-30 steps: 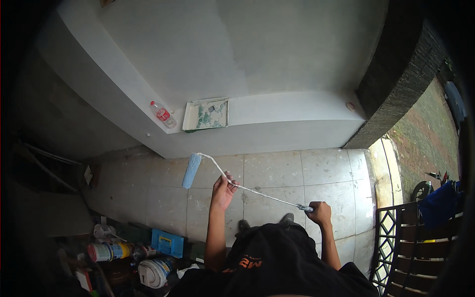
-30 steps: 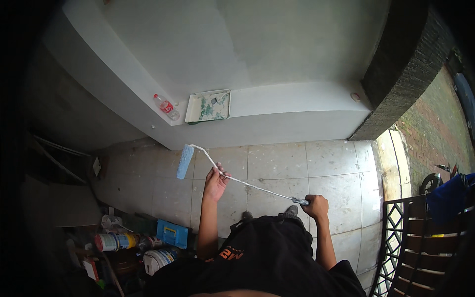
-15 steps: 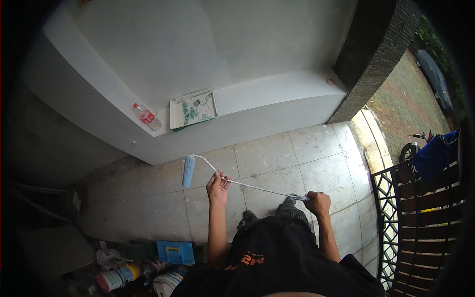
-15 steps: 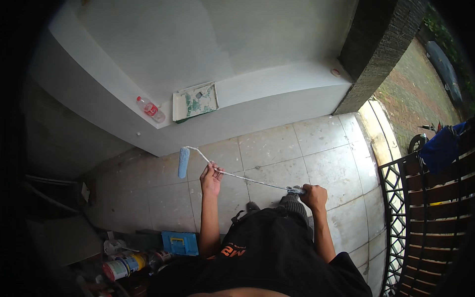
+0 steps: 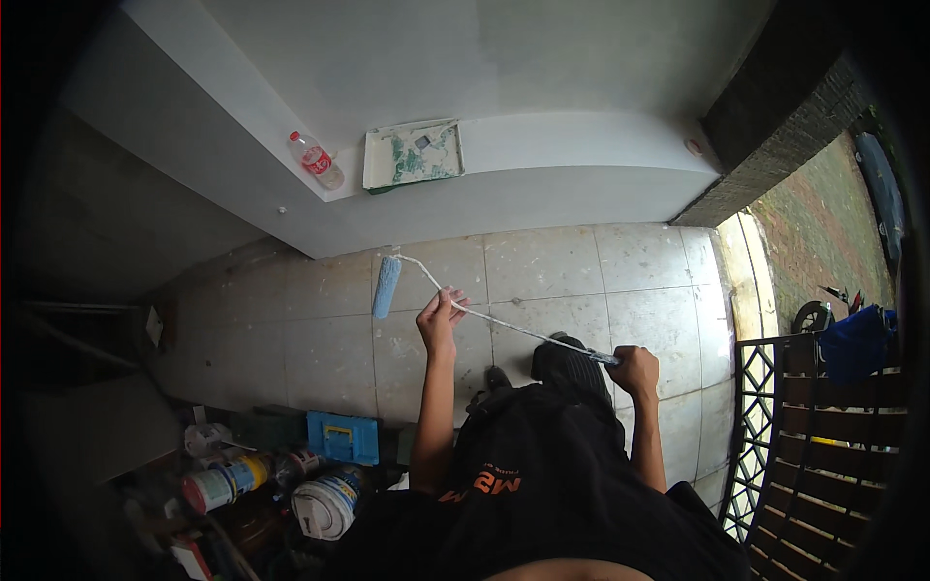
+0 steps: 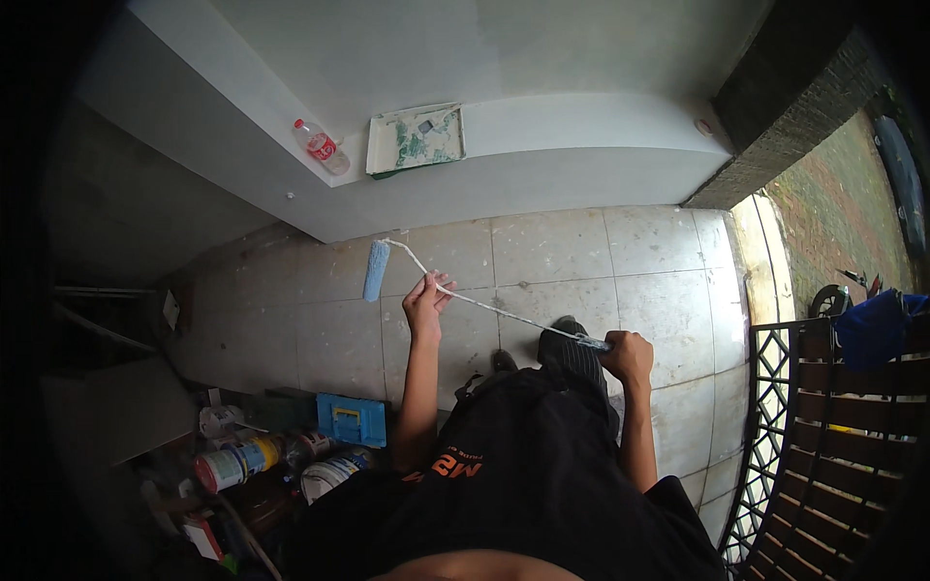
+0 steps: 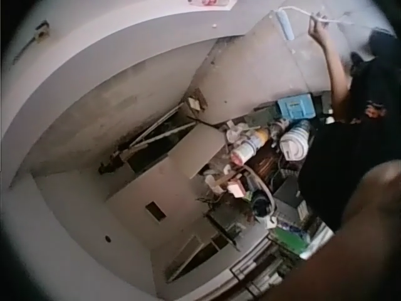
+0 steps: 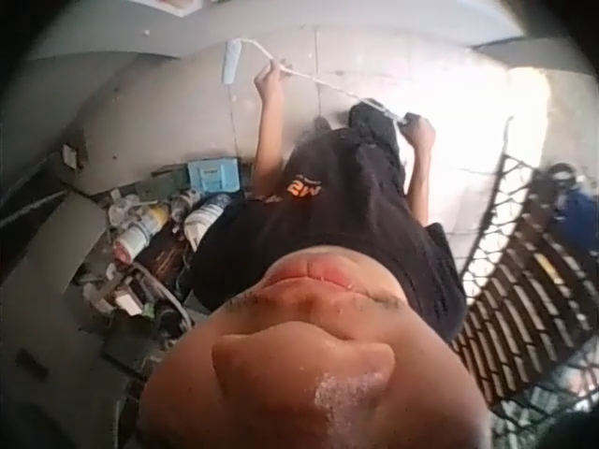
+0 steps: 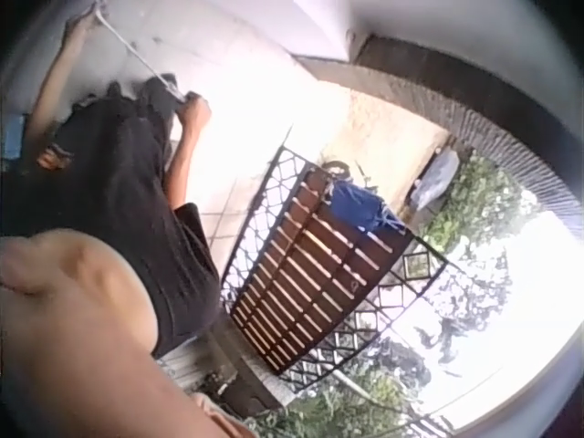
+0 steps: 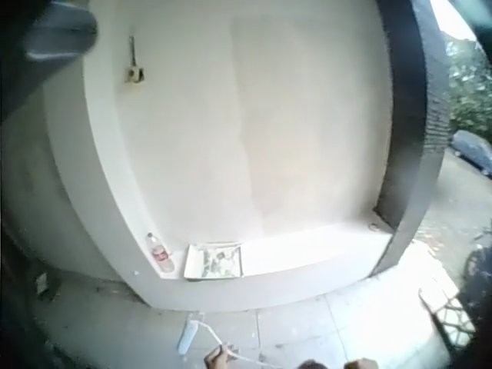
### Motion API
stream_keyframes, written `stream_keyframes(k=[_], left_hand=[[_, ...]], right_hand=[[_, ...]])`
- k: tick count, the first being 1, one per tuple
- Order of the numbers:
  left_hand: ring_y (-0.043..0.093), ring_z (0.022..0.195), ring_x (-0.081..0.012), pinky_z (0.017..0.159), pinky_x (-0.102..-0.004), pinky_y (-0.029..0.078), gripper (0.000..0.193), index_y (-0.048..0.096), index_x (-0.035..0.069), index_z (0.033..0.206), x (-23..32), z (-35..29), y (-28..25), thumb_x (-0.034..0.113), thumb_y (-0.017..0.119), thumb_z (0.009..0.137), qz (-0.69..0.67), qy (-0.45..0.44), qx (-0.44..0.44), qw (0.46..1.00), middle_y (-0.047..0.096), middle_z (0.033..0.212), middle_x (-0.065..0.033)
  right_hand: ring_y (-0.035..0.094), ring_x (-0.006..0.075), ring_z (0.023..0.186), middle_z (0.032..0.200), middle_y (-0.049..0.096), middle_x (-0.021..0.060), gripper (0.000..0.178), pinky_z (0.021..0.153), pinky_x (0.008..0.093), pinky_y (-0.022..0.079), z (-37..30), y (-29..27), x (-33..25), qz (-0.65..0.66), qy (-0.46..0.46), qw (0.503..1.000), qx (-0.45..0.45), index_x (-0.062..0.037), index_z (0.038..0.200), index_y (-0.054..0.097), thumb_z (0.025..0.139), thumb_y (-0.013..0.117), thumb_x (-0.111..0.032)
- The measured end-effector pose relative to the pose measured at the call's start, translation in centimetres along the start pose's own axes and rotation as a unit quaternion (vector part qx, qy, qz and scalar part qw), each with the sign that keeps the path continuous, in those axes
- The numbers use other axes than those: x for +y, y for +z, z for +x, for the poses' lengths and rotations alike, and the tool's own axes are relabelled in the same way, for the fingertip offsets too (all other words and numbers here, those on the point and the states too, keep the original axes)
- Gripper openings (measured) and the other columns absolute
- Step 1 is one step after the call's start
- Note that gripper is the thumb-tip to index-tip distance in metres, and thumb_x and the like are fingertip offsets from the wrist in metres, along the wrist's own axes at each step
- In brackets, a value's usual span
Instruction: Painting an interior wall using a roller and paint tray.
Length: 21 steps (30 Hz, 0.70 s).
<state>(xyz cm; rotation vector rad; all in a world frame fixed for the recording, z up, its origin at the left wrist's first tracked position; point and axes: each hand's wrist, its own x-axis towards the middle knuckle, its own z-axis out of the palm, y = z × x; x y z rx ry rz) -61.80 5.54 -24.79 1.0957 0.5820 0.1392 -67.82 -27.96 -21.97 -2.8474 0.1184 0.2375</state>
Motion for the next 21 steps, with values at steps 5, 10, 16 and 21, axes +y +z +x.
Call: stream_keyframes(k=[5, 10, 16, 21], left_hand=[[0.064, 0.083, -0.0237, 0.07, -0.0319, 0.052, 0.033, 0.056, -0.004, 0.107, 0.3, 1.6, 0.0, 0.024, 0.052, 0.09, 0.022, 0.006, 0.001, 1.0, 0.063, 0.096, -0.0131], [0.062, 0.086, -0.0229, 0.07, -0.0315, 0.051, 0.031, 0.052, 0.001, 0.116, 0.4, 4.6, 1.6, 0.019, 0.049, 0.091, 0.059, 0.041, 0.043, 0.996, 0.06, 0.099, -0.0109], [0.062, 0.08, -0.0246, 0.077, -0.0396, 0.053, 0.034, 0.044, 0.003, 0.124, 0.4, 10.9, 5.2, 0.012, 0.048, 0.091, -0.072, 0.007, 0.161, 0.984, 0.047, 0.101, -0.0078], [0.062, 0.077, -0.0244, 0.075, -0.0393, 0.054, 0.032, 0.047, 0.004, 0.122, 1.6, 14.3, 8.6, 0.013, 0.046, 0.092, -0.068, 0.045, 0.138, 0.987, 0.048, 0.101, -0.0089]], right_hand=[[0.058, 0.0319, 0.058, 0.059, 0.059, 0.0124, 0.016, 0.053, 0.0387, 0.046, 3.1, 0.8, 0.2, 0.008, -0.015, 0.999, -0.044, -0.0116, 0.062, 0.064, 0.062, 0.064, -0.027], [0.059, 0.0322, 0.058, 0.06, 0.06, 0.0126, 0.014, 0.053, 0.0393, 0.047, 8.9, 1.8, -0.5, 0.028, -0.049, 0.996, -0.073, -0.0111, 0.062, 0.064, 0.062, 0.063, -0.025], [0.059, 0.0328, 0.06, 0.06, 0.06, 0.0129, 0.013, 0.054, 0.0404, 0.047, 17.3, 2.1, -1.7, 0.034, -0.107, 0.992, -0.053, -0.0113, 0.064, 0.064, 0.064, 0.061, -0.024], [0.059, 0.0329, 0.06, 0.06, 0.059, 0.0134, 0.013, 0.053, 0.041, 0.046, 23.6, 0.4, -1.7, 0.051, -0.116, 0.989, -0.075, -0.0106, 0.063, 0.063, 0.064, 0.062, -0.024]])
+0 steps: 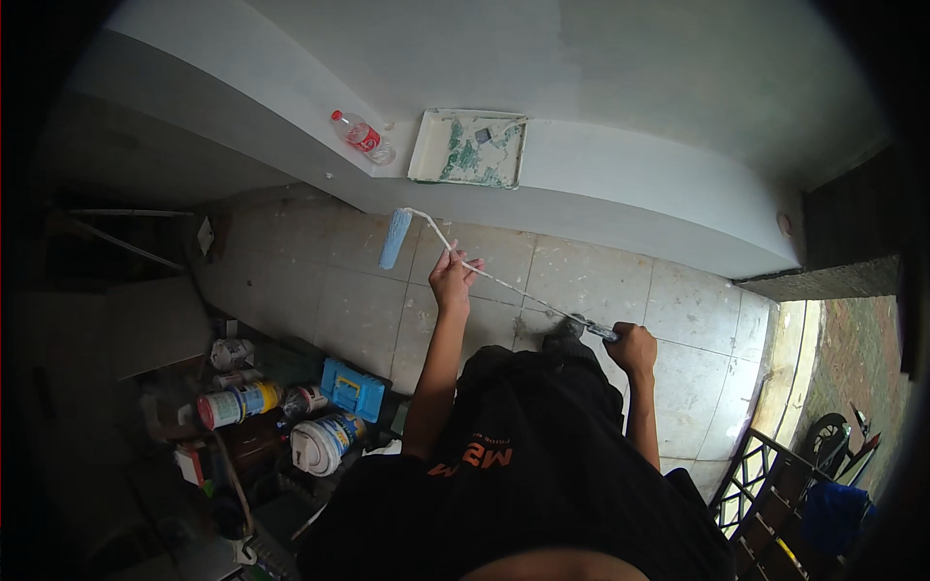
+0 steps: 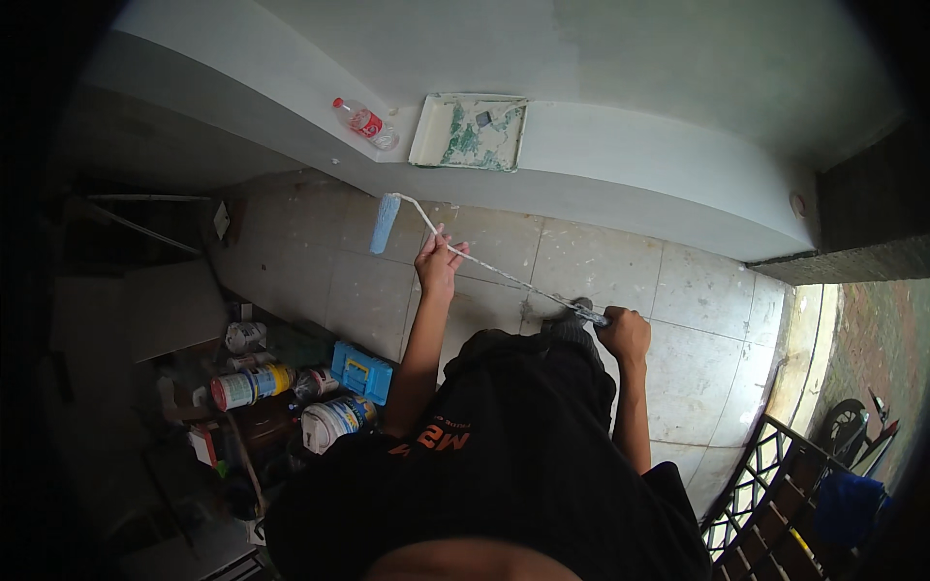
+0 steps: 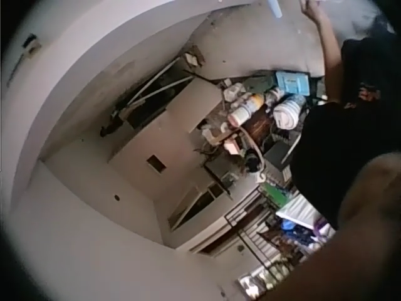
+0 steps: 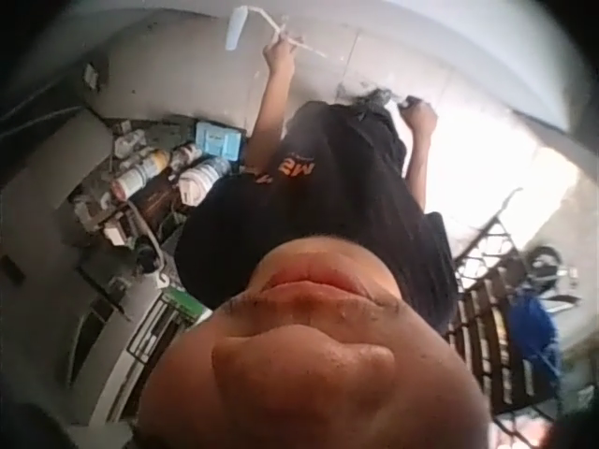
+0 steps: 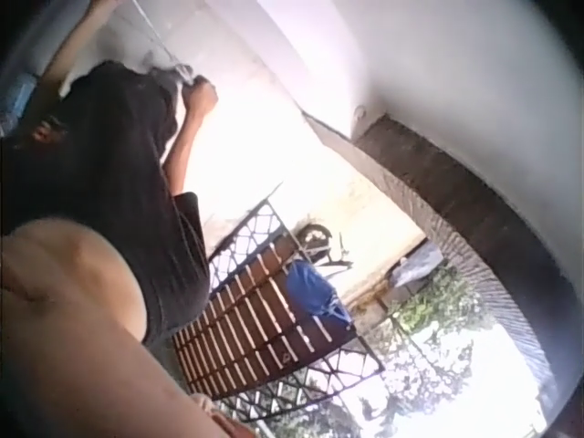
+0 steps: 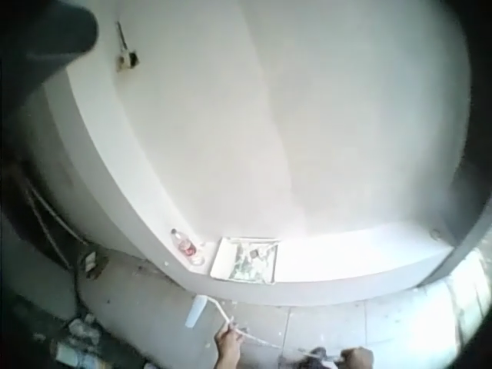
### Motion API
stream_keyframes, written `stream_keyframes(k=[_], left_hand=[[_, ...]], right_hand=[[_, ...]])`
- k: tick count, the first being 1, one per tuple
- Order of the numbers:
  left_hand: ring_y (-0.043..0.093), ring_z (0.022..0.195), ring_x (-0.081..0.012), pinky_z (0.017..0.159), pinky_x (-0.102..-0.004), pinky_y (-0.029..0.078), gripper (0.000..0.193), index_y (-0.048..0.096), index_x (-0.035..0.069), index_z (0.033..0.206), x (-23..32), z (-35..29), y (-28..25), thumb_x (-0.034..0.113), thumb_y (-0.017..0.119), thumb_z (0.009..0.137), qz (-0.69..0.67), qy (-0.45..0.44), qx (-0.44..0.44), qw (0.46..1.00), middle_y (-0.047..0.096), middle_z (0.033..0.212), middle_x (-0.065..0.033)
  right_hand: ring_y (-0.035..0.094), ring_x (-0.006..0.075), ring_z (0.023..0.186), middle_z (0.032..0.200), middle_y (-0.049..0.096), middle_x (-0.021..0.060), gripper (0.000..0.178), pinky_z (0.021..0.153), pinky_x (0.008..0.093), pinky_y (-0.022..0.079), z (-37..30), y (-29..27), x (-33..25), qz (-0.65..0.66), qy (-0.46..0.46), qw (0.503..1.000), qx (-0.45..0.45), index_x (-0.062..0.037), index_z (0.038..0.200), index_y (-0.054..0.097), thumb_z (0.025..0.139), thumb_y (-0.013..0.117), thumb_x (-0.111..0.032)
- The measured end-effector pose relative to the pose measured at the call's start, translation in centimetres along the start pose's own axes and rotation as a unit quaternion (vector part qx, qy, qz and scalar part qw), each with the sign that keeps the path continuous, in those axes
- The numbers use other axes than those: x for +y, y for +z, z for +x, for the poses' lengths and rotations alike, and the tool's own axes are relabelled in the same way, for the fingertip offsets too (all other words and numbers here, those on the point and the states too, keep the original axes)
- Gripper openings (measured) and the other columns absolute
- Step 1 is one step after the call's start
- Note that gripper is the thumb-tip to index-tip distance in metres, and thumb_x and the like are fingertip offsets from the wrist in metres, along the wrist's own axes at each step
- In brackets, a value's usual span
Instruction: Painting an interior wall using a roller and paint tray.
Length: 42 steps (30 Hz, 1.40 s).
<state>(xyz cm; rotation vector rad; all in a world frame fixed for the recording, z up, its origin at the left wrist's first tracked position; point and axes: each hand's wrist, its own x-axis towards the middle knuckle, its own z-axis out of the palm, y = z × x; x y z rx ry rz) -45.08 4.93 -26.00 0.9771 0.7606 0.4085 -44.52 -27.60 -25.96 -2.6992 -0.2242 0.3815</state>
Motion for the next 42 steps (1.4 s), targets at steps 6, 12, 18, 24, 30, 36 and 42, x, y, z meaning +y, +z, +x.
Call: stream_keyframes(k=[6, 12, 18, 24, 30, 36, 42], left_hand=[[0.062, 0.076, -0.0271, 0.074, -0.0389, 0.054, 0.031, 0.048, 0.004, 0.12, 0.0, 1.7, 3.3, 0.016, 0.045, 0.092, -0.023, -0.016, 0.045, 0.999, 0.049, 0.098, -0.0094], [0.056, 0.091, -0.0294, 0.085, -0.0434, 0.048, 0.036, 0.046, 0.007, 0.122, 0.5, 5.5, 3.2, 0.023, 0.049, 0.09, -0.046, -0.091, 0.068, 0.993, 0.042, 0.113, -0.0111], [0.054, 0.092, -0.0304, 0.084, -0.0447, 0.047, 0.037, 0.051, 0.007, 0.112, -0.6, 12.0, 4.2, 0.032, 0.056, 0.087, -0.076, -0.162, 0.062, 0.982, 0.047, 0.108, -0.0083], [0.056, 0.092, -0.0308, 0.086, -0.0463, 0.047, 0.034, 0.05, 0.005, 0.112, -4.1, 20.4, 8.4, 0.03, 0.052, 0.089, -0.131, -0.218, 0.0, 0.967, 0.048, 0.108, -0.0089], [0.058, 0.09, -0.0327, 0.08, -0.0439, 0.052, 0.032, 0.046, 0.003, 0.116, -6.6, 29.6, 12.1, 0.023, 0.048, 0.092, -0.13, -0.234, -0.015, 0.963, 0.047, 0.11, -0.0104], [0.061, 0.082, -0.0311, 0.075, -0.0429, 0.055, 0.02, 0.051, 0.003, 0.101, -6.6, 35.1, 11.7, 0.02, 0.046, 0.092, -0.151, -0.269, 0.084, 0.947, 0.052, 0.097, -0.0068], [0.061, 0.084, -0.0295, 0.075, -0.0418, 0.054, 0.015, 0.05, 0.004, 0.094, -6.1, 37.1, 10.7, 0.017, 0.044, 0.093, -0.171, -0.297, 0.11, 0.933, 0.051, 0.088, -0.004]], right_hand=[[0.059, 0.0324, 0.058, 0.059, 0.059, 0.0132, 0.012, 0.052, 0.0394, 0.047, 4.9, -2.2, 1.3, -0.017, -0.042, 0.999, -0.018, -0.011, 0.062, 0.064, 0.064, 0.062, -0.023], [0.059, 0.0328, 0.06, 0.06, 0.059, 0.0132, 0.013, 0.054, 0.0403, 0.047, 8.4, -2.5, 0.2, -0.021, -0.046, 0.997, -0.054, -0.0107, 0.064, 0.063, 0.064, 0.063, -0.024], [0.059, 0.0324, 0.058, 0.06, 0.06, 0.0134, 0.012, 0.053, 0.0393, 0.047, 12.4, -3.2, -1.5, -0.038, -0.03, 0.997, -0.053, -0.011, 0.063, 0.064, 0.063, 0.063, -0.023], [0.06, 0.0312, 0.058, 0.06, 0.06, 0.0124, 0.014, 0.053, 0.0383, 0.047, 18.4, -5.6, -4.0, -0.101, 0.037, 0.993, -0.039, -0.011, 0.064, 0.064, 0.065, 0.063, -0.025], [0.062, 0.0276, 0.06, 0.061, 0.062, 0.0091, 0.034, 0.055, 0.036, 0.047, 25.3, -8.3, -9.1, -0.129, 0.036, 0.988, -0.079, -0.0107, 0.077, 0.066, 0.069, 0.069, -0.044], [0.064, 0.0239, 0.063, 0.068, 0.066, 0.0075, 0.036, 0.06, 0.0318, 0.048, 31.8, -9.3, -14.8, -0.116, 0.009, 0.987, -0.108, -0.0123, 0.086, 0.069, 0.074, 0.065, -0.046], [0.062, 0.0212, 0.06, 0.065, 0.065, 0.0055, 0.035, 0.058, 0.0316, 0.048, 36.0, -8.9, -16.4, -0.125, 0.003, 0.983, -0.136, -0.0133, 0.085, 0.07, 0.071, 0.068, -0.045]])
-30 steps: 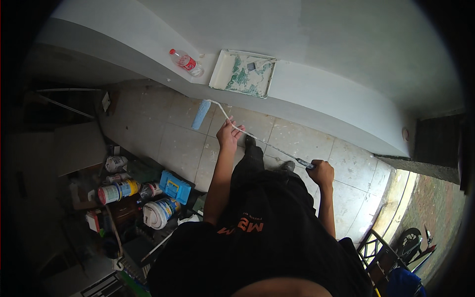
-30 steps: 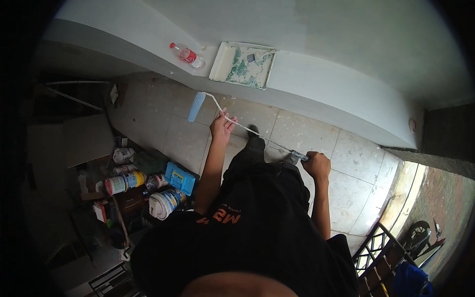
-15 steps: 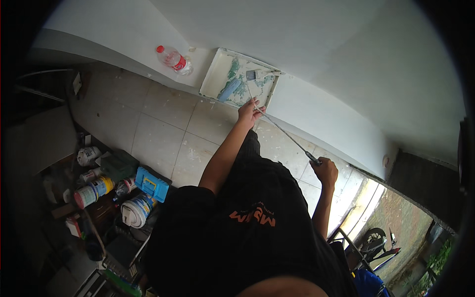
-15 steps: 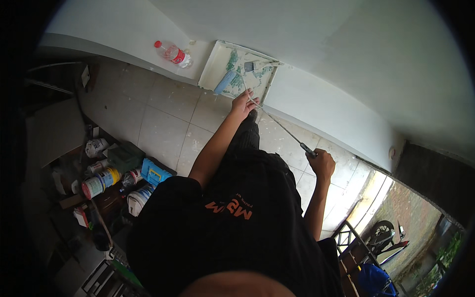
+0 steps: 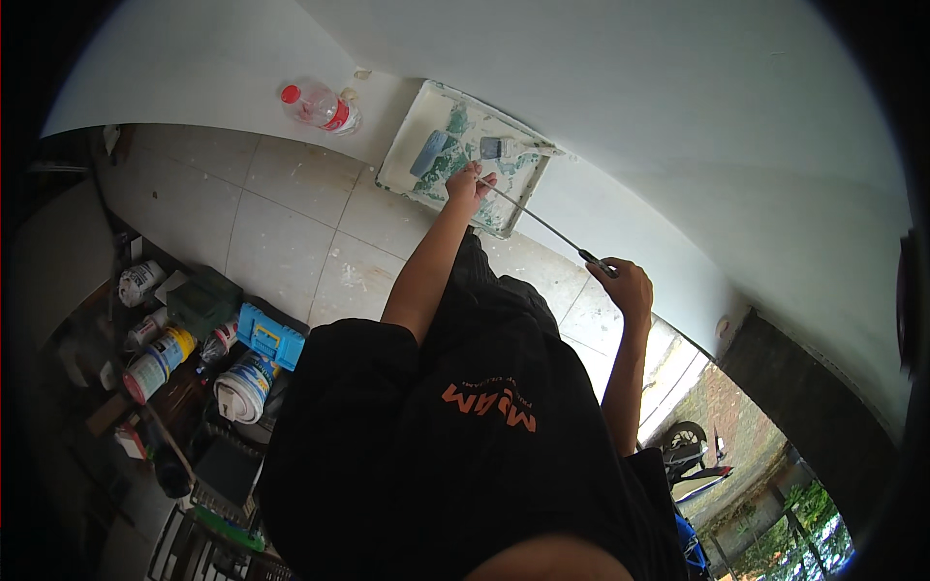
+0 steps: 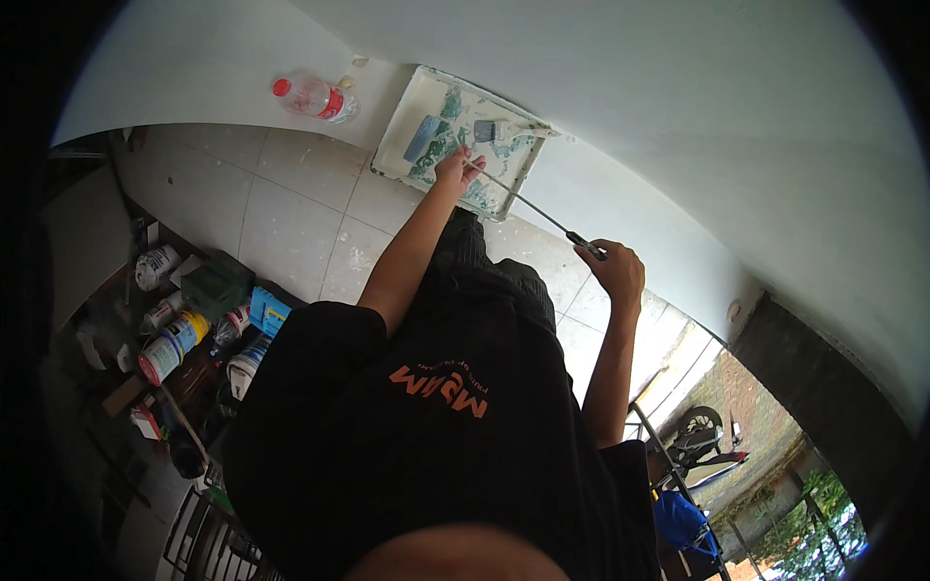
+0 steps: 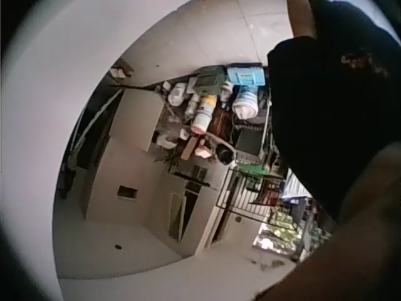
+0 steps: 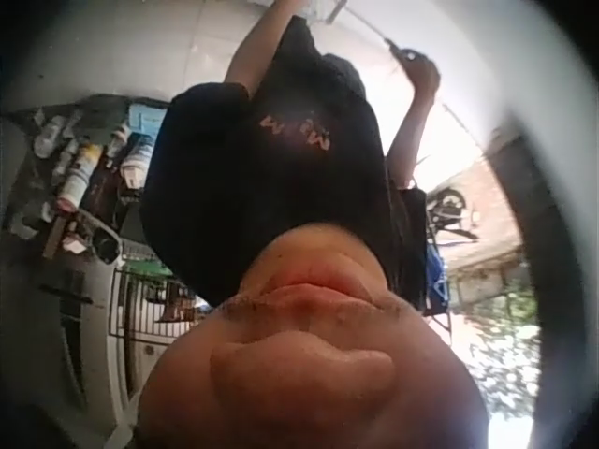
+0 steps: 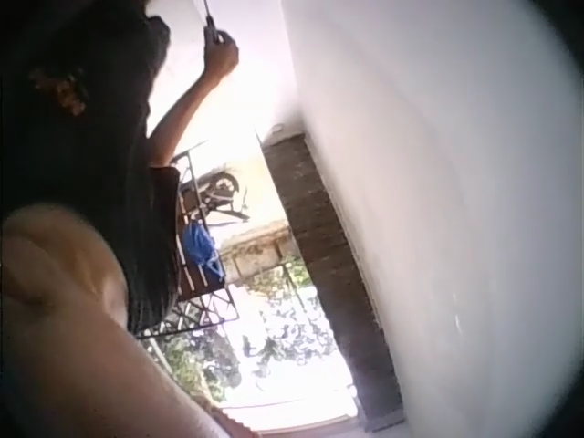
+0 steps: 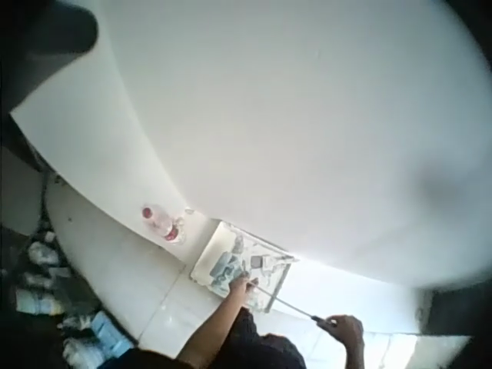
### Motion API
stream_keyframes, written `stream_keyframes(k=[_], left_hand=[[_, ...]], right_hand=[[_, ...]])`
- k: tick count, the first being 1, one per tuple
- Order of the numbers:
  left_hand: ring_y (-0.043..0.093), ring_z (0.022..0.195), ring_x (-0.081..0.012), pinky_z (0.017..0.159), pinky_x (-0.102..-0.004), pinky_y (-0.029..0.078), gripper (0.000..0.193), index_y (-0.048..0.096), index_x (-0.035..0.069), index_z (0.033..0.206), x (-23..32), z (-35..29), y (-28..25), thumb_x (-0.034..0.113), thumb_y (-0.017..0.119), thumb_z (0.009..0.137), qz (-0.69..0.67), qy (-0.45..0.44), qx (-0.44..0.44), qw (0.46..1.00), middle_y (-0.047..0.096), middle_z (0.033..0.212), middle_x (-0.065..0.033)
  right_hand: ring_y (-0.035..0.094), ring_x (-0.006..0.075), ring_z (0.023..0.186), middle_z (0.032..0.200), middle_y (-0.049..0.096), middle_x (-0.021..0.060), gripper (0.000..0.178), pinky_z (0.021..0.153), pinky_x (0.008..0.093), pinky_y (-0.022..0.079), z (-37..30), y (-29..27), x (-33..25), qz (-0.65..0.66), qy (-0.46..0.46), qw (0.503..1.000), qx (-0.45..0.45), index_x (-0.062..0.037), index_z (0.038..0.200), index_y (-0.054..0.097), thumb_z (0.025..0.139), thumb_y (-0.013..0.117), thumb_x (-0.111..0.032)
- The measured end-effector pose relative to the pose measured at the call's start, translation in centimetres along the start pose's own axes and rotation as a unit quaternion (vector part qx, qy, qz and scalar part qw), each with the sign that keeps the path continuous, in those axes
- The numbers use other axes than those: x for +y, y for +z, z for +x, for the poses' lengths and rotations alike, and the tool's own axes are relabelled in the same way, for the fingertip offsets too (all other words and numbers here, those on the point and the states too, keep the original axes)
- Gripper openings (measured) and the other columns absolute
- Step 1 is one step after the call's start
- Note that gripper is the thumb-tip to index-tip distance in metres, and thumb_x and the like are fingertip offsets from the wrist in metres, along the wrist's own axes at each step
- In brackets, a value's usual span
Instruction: Painting an interior wall using a roller and paint tray.
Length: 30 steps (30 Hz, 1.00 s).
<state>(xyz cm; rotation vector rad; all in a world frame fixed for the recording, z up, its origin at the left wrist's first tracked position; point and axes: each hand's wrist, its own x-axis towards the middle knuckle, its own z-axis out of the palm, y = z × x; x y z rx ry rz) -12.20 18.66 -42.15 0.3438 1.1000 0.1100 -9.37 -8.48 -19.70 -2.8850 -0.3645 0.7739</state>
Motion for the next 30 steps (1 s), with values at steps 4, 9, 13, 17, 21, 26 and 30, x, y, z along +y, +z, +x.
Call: stream_keyframes(k=[4, 9, 13, 17, 21, 26, 30], left_hand=[[0.061, 0.086, -0.0284, 0.076, -0.0408, 0.054, 0.016, 0.049, 0.005, 0.089, -0.2, 1.5, -1.0, 0.018, 0.041, 0.094, -0.01, -0.011, -0.001, 1.0, 0.05, 0.084, -0.0035], [0.061, 0.087, -0.028, 0.076, -0.0404, 0.054, 0.019, 0.047, 0.009, 0.086, -0.2, 2.7, -3.0, 0.021, 0.037, 0.095, 0.014, -0.058, -0.044, 0.997, 0.049, 0.083, -0.0036], [0.061, 0.087, -0.0287, 0.077, -0.0423, 0.054, 0.017, 0.048, 0.009, 0.089, -0.1, 2.6, -2.9, 0.022, 0.038, 0.095, 0.056, -0.079, -0.037, 0.995, 0.049, 0.084, -0.0033], [0.062, 0.084, -0.0307, 0.074, -0.044, 0.054, 0.018, 0.047, 0.006, 0.093, -0.4, 1.2, -2.1, 0.023, 0.039, 0.095, 0.073, -0.07, -0.026, 0.995, 0.05, 0.082, -0.0027], [0.061, 0.088, -0.0305, 0.078, -0.0427, 0.053, 0.017, 0.048, 0.007, 0.092, 1.1, 0.3, -1.7, 0.022, 0.04, 0.094, 0.073, -0.037, -0.072, 0.994, 0.049, 0.083, -0.0025], [0.064, 0.08, -0.0307, 0.071, -0.0425, 0.056, 0.019, 0.049, 0.004, 0.094, 2.6, 1.7, -1.2, 0.022, 0.044, 0.093, 0.061, -0.012, -0.062, 0.996, 0.051, 0.082, -0.0034], [0.063, 0.079, -0.0335, 0.07, -0.0441, 0.056, 0.021, 0.048, 0.005, 0.102, 1.0, 2.8, -2.1, 0.023, 0.044, 0.093, 0.081, -0.066, -0.031, 0.994, 0.051, 0.089, -0.0051]], right_hand=[[0.062, 0.0207, 0.059, 0.064, 0.064, 0.0047, 0.035, 0.058, 0.031, 0.047, 2.0, -0.6, -0.6, -0.024, -0.014, 0.999, -0.017, -0.0138, 0.084, 0.07, 0.072, 0.067, -0.046], [0.062, 0.0199, 0.061, 0.064, 0.064, 0.004, 0.036, 0.059, 0.0316, 0.047, 3.3, -1.0, -1.1, -0.039, -0.009, 0.997, -0.06, -0.0143, 0.084, 0.07, 0.072, 0.066, -0.048], [0.062, 0.0198, 0.061, 0.065, 0.064, 0.0037, 0.036, 0.06, 0.0316, 0.047, 2.6, -1.2, -1.3, -0.036, 0.011, 0.997, -0.069, -0.0141, 0.084, 0.07, 0.072, 0.066, -0.048], [0.062, 0.019, 0.06, 0.064, 0.064, 0.0038, 0.037, 0.058, 0.0311, 0.047, 1.1, -1.5, -1.2, -0.046, 0.006, 0.998, -0.041, -0.0139, 0.085, 0.07, 0.071, 0.067, -0.048], [0.061, 0.019, 0.058, 0.064, 0.064, 0.0042, 0.039, 0.057, 0.0305, 0.047, 0.7, -2.2, -1.4, -0.031, 0.014, 0.999, -0.032, -0.0134, 0.085, 0.071, 0.071, 0.066, -0.049], [0.061, 0.0207, 0.058, 0.064, 0.064, 0.0054, 0.038, 0.058, 0.0308, 0.047, 1.6, -1.7, -3.0, -0.023, 0.0, 0.999, -0.022, -0.0134, 0.085, 0.07, 0.072, 0.065, -0.049], [0.062, 0.0206, 0.06, 0.066, 0.065, 0.0049, 0.038, 0.059, 0.0312, 0.047, 2.6, -1.6, -2.7, -0.051, -0.005, 0.998, -0.027, -0.0146, 0.086, 0.071, 0.072, 0.065, -0.049]])
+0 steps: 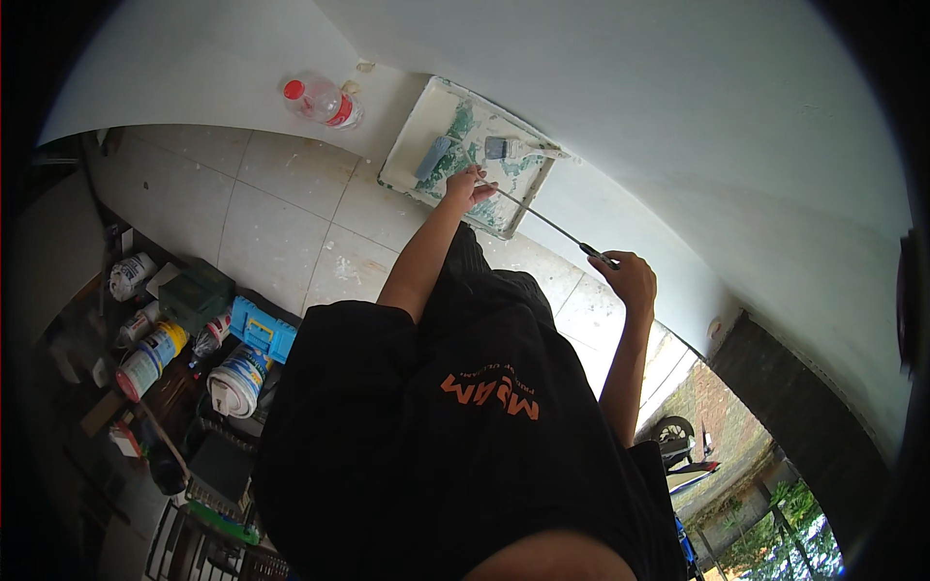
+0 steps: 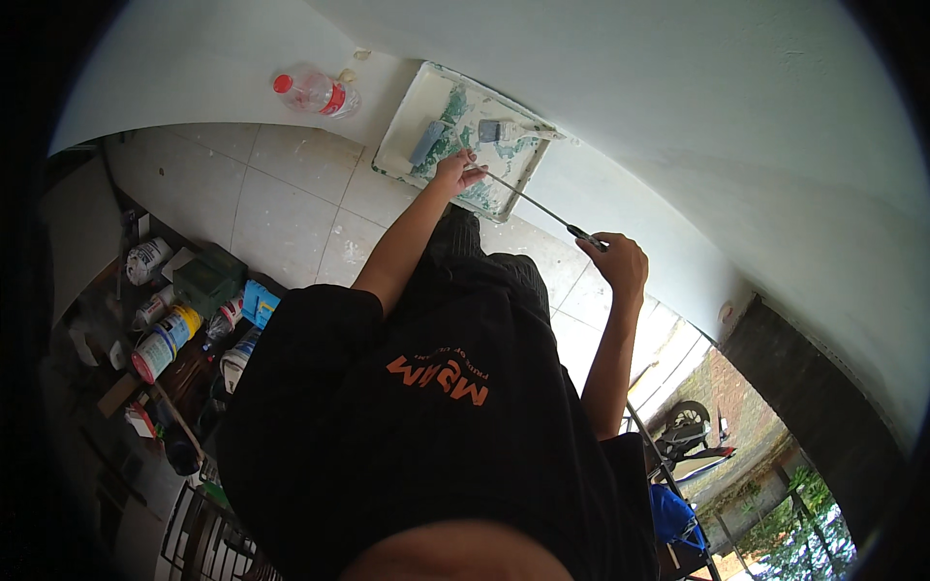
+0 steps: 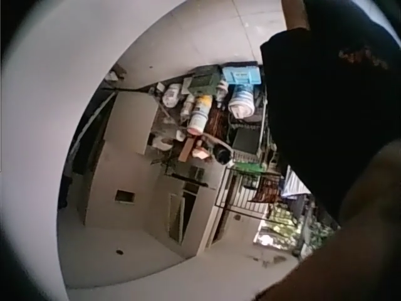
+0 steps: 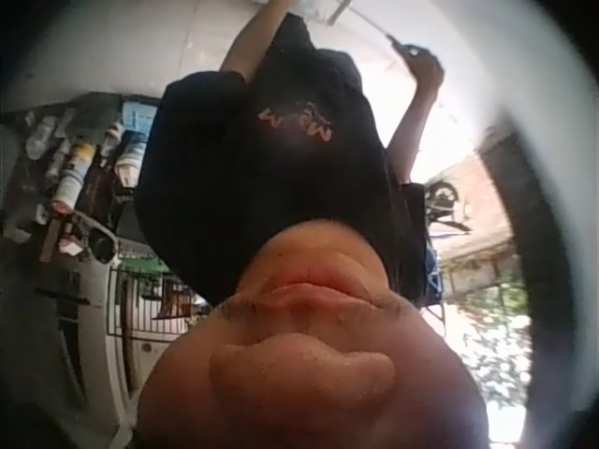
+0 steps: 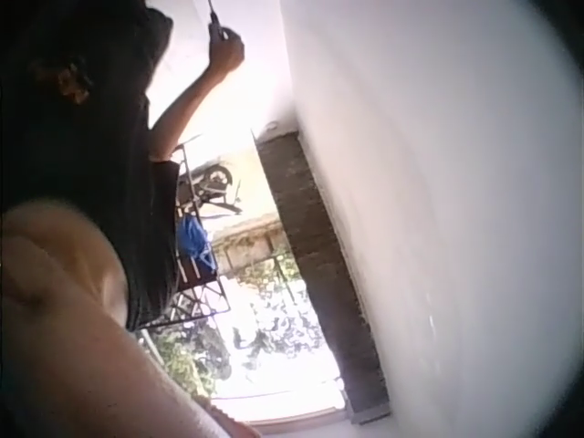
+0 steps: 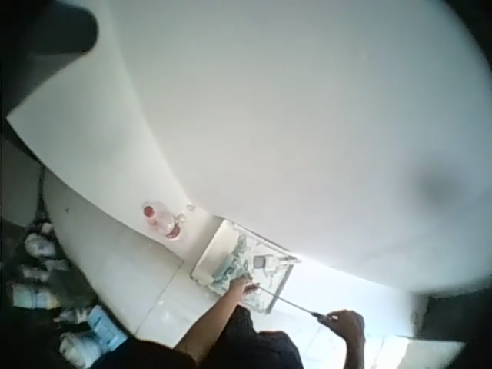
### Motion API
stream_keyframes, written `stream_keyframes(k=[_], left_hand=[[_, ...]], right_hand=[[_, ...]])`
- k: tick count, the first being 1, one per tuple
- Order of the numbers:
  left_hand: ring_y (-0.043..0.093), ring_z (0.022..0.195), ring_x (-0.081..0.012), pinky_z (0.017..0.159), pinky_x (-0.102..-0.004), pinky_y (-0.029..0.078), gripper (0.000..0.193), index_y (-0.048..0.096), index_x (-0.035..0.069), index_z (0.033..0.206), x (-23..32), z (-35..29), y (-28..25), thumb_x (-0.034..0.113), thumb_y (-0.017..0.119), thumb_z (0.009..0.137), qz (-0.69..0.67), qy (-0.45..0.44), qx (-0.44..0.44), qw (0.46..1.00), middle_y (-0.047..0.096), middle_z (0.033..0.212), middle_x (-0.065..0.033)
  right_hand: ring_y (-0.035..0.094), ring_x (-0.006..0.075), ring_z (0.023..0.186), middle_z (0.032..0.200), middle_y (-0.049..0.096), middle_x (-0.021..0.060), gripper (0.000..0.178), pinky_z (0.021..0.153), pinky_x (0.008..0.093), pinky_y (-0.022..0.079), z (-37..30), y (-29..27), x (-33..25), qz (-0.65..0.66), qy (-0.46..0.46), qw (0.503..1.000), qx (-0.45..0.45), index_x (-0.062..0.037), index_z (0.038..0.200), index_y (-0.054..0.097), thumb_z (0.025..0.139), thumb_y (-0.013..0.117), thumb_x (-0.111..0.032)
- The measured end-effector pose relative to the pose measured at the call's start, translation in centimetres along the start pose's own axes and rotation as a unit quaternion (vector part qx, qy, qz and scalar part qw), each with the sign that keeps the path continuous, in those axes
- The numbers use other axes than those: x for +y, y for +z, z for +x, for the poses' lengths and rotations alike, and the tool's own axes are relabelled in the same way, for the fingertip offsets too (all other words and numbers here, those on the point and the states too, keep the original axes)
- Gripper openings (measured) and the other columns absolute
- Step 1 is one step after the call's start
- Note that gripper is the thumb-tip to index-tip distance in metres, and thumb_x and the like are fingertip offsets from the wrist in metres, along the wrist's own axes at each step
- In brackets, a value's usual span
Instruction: Painting an interior wall using a roller and paint tray.
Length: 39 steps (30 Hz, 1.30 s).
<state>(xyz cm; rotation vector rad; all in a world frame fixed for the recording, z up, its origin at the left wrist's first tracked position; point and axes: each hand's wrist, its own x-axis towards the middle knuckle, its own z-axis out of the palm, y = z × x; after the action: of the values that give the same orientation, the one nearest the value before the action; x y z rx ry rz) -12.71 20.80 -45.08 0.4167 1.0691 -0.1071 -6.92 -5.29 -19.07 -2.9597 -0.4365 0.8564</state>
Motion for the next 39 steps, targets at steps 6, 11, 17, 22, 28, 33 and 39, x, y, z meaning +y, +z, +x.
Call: stream_keyframes(k=[6, 11, 17, 22, 28, 33, 39], left_hand=[[0.062, 0.084, -0.0319, 0.072, -0.0425, 0.055, 0.022, 0.047, 0.007, 0.106, -1.0, -0.8, 0.2, 0.025, 0.041, 0.094, 0.019, -0.018, 0.012, 1.0, 0.052, 0.088, -0.0034], [0.063, 0.076, -0.0331, 0.069, -0.0434, 0.057, 0.023, 0.049, 0.002, 0.105, -2.2, -1.9, 1.3, 0.021, 0.044, 0.093, 0.021, -0.042, 0.001, 0.999, 0.055, 0.093, -0.0067], [0.064, 0.076, -0.0329, 0.067, -0.0421, 0.057, 0.024, 0.049, -0.001, 0.104, -1.2, -2.5, 2.4, 0.02, 0.044, 0.093, 0.03, -0.014, 0.004, 0.999, 0.055, 0.092, -0.0081], [0.064, 0.075, -0.0327, 0.065, -0.0414, 0.057, 0.023, 0.049, -0.001, 0.101, 1.3, -1.0, 1.6, 0.02, 0.043, 0.093, 0.018, 0.044, -0.001, 0.999, 0.056, 0.088, -0.0086], [0.064, 0.074, -0.0315, 0.067, -0.0442, 0.057, 0.02, 0.048, 0.004, 0.103, 0.9, 0.2, -0.7, 0.02, 0.042, 0.094, 0.018, -0.016, 0.048, 0.999, 0.057, 0.091, -0.0081], [0.063, 0.079, -0.0311, 0.07, -0.0412, 0.057, 0.02, 0.049, 0.006, 0.103, -0.2, -0.6, -0.4, 0.023, 0.042, 0.094, 0.061, -0.016, 0.039, 0.997, 0.057, 0.094, -0.0059], [0.063, 0.079, -0.0319, 0.069, -0.0421, 0.057, 0.022, 0.048, 0.003, 0.105, -1.0, -1.3, -0.3, 0.021, 0.044, 0.093, 0.083, -0.024, 0.013, 0.996, 0.058, 0.093, -0.008]], right_hand=[[0.063, 0.0212, 0.063, 0.07, 0.066, 0.0062, 0.039, 0.061, 0.0323, 0.048, -2.2, 0.7, 0.0, 0.002, 0.018, 1.0, -0.016, -0.0134, 0.09, 0.07, 0.074, 0.064, -0.048], [0.065, 0.0212, 0.067, 0.074, 0.067, 0.0063, 0.04, 0.064, 0.0315, 0.048, -3.6, -0.3, 1.2, 0.007, 0.067, 0.997, -0.027, -0.0127, 0.089, 0.07, 0.071, 0.066, -0.049], [0.064, 0.0207, 0.065, 0.072, 0.067, 0.0062, 0.039, 0.062, 0.0311, 0.048, -3.4, -0.9, 1.2, 0.005, 0.064, 0.998, -0.013, -0.014, 0.089, 0.07, 0.071, 0.066, -0.049], [0.063, 0.0204, 0.062, 0.067, 0.066, 0.0059, 0.04, 0.06, 0.0319, 0.047, -1.9, 0.6, 0.3, 0.057, 0.037, 0.998, -0.006, -0.0134, 0.089, 0.07, 0.072, 0.066, -0.049], [0.061, 0.0217, 0.058, 0.061, 0.062, 0.0067, 0.036, 0.058, 0.0324, 0.046, -0.6, 2.2, -0.2, 0.015, -0.013, 1.0, -0.009, -0.0168, 0.088, 0.071, 0.073, 0.064, -0.049], [0.061, 0.02, 0.059, 0.062, 0.063, 0.0052, 0.039, 0.058, 0.0324, 0.046, -2.0, 3.0, 0.8, 0.036, 0.02, 0.999, -0.002, -0.0147, 0.088, 0.071, 0.072, 0.065, -0.05], [0.059, 0.0164, 0.056, 0.061, 0.063, 0.0041, 0.04, 0.055, 0.0298, 0.045, -3.8, 2.7, 1.5, 0.042, 0.046, 0.998, -0.002, -0.014, 0.087, 0.071, 0.069, 0.068, -0.049]])
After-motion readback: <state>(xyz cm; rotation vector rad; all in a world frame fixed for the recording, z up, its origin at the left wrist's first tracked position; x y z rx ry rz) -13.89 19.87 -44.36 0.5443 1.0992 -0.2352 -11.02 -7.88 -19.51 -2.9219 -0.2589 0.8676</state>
